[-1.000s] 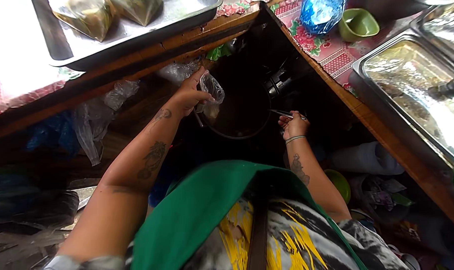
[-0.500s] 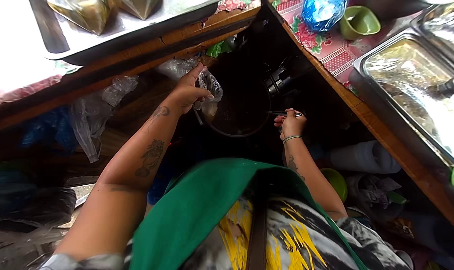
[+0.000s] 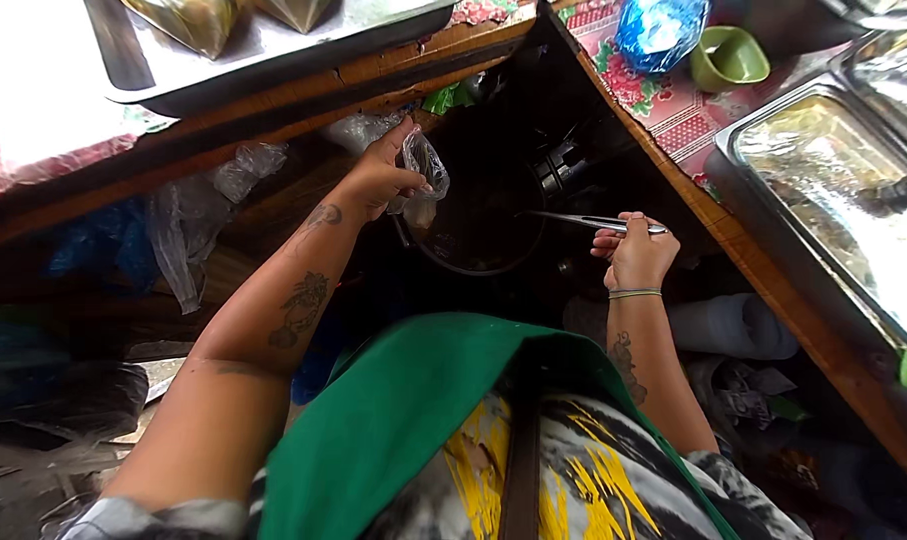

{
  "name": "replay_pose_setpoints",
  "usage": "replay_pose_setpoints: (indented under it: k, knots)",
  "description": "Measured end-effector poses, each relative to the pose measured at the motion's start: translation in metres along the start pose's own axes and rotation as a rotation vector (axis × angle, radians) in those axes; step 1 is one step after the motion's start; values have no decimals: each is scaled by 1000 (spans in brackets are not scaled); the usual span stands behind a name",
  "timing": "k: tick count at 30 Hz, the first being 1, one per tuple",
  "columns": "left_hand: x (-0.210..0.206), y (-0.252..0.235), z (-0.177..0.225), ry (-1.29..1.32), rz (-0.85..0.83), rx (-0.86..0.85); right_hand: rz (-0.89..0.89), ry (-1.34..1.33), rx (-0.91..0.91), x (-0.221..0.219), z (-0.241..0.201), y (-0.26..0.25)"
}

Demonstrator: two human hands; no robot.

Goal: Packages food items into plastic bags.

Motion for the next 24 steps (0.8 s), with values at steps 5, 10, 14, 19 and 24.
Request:
replay_pose_setpoints:
  k: [5,10,14,19,24]
  knots:
    - [3,-1,-2,9,1,7,35,0,-63,-2,10,-5]
    - [4,3,-1,-11,-4,3,35,87,-61,-7,14,3]
    - [1,3,1,-5,-9,6,8,193,-13,-8,20,2]
    - [4,4,2,13,-3,-6,-84,357,174,-22,37,13]
    - [8,3,2,18,-7,-5,-117,290,204,-24,61,17]
Point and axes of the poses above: each hand's wrist, its own y-axis away from the middle knuckle, its own x-axis out of the back of the hand, z = x × y, the point moved 4 cm from there along -y, towards the middle knuckle, and after that the axes turned 4 degrees about z, right-handed, at the moved point
